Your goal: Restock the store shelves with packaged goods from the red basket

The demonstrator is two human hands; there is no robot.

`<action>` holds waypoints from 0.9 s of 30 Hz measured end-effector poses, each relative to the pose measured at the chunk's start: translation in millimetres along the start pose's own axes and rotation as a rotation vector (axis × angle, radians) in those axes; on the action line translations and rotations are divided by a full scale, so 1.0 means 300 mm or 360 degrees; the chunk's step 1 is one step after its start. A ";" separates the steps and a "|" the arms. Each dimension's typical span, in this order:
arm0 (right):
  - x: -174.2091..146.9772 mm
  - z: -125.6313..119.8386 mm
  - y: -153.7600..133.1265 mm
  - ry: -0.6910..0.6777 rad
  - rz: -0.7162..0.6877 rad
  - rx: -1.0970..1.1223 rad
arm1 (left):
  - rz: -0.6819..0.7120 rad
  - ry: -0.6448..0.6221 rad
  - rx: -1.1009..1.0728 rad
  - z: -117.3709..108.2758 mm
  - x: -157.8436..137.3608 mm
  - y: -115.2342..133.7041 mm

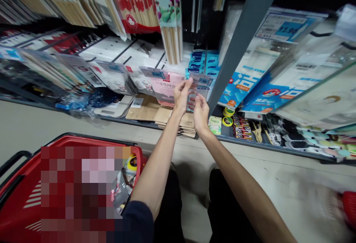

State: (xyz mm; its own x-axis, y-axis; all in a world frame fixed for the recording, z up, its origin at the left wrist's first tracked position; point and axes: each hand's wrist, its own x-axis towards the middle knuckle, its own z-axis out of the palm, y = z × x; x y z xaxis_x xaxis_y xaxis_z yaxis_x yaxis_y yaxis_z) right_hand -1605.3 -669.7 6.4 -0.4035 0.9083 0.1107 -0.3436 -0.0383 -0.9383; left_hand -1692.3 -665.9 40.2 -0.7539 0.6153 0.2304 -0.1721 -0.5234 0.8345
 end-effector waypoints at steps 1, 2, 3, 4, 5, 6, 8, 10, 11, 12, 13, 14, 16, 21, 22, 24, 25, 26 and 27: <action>-0.004 0.010 -0.010 0.0016 0.0047 0.0149 | -0.0026 -0.0035 0.0002 0.003 -0.009 0.005; -0.007 0.022 -0.022 0.0033 0.0060 0.0251 | -0.0056 -0.0061 0.0006 0.004 -0.017 0.009; -0.012 0.035 -0.038 0.0052 0.0049 0.0314 | -0.0082 -0.0075 0.0005 0.004 -0.024 0.014; -0.016 0.046 -0.055 0.0070 0.0022 0.0348 | -0.0095 -0.0083 -0.0003 0.004 -0.029 0.020; -0.020 0.056 -0.073 0.0091 -0.0010 0.0364 | -0.0097 -0.0089 -0.0015 0.002 -0.033 0.026; -0.023 0.065 -0.092 0.0117 -0.0029 0.0381 | -0.0096 -0.0100 -0.0025 -0.001 -0.036 0.032; -0.025 0.076 -0.126 0.0181 0.0008 0.0467 | -0.0112 -0.0160 -0.0019 -0.010 -0.041 0.046; -0.022 0.083 -0.152 0.0273 0.0107 0.0589 | -0.0162 -0.0249 0.0012 -0.020 -0.046 0.061; -0.019 0.086 -0.162 0.0329 0.0156 0.0633 | -0.0188 -0.0282 0.0032 -0.024 -0.048 0.068; -0.016 0.089 -0.169 0.0385 0.0195 0.0650 | -0.0205 -0.0302 0.0050 -0.028 -0.051 0.074; -0.013 0.092 -0.174 0.0434 0.0222 0.0640 | -0.0211 -0.0311 0.0064 -0.031 -0.054 0.080; -0.011 0.094 -0.178 0.0473 0.0243 0.0617 | -0.0212 -0.0313 0.0078 -0.033 -0.058 0.085; -0.010 0.099 -0.181 0.0520 0.0276 0.0572 | -0.0211 -0.0304 0.0100 -0.032 -0.065 0.093; -0.011 0.097 -0.172 0.0539 0.0247 0.0555 | -0.0236 -0.0261 0.0103 -0.012 -0.091 0.100; -0.008 0.094 -0.168 0.0527 0.0235 0.0541 | -0.0230 -0.0260 0.0086 -0.009 -0.094 0.099; 0.001 0.085 -0.161 0.0512 0.0231 0.0493 | -0.0218 -0.0267 0.0063 -0.006 -0.095 0.094; 0.005 0.080 -0.159 0.0505 0.0233 0.0454 | -0.0217 -0.0269 0.0065 -0.006 -0.093 0.090; 0.008 0.074 -0.159 0.0486 0.0232 0.0411 | -0.0222 -0.0266 0.0081 -0.008 -0.090 0.087; 0.008 0.069 -0.163 0.0451 0.0226 0.0373 | -0.0235 -0.0257 0.0111 -0.011 -0.087 0.086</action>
State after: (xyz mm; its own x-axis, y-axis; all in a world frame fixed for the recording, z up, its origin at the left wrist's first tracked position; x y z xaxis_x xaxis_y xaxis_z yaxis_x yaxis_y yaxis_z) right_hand -1607.1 -674.2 59.2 -0.2218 0.9649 -0.1404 -0.4987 -0.2360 -0.8340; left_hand -1679.1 -697.4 53.9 -0.6116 0.7714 0.1758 -0.2243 -0.3821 0.8965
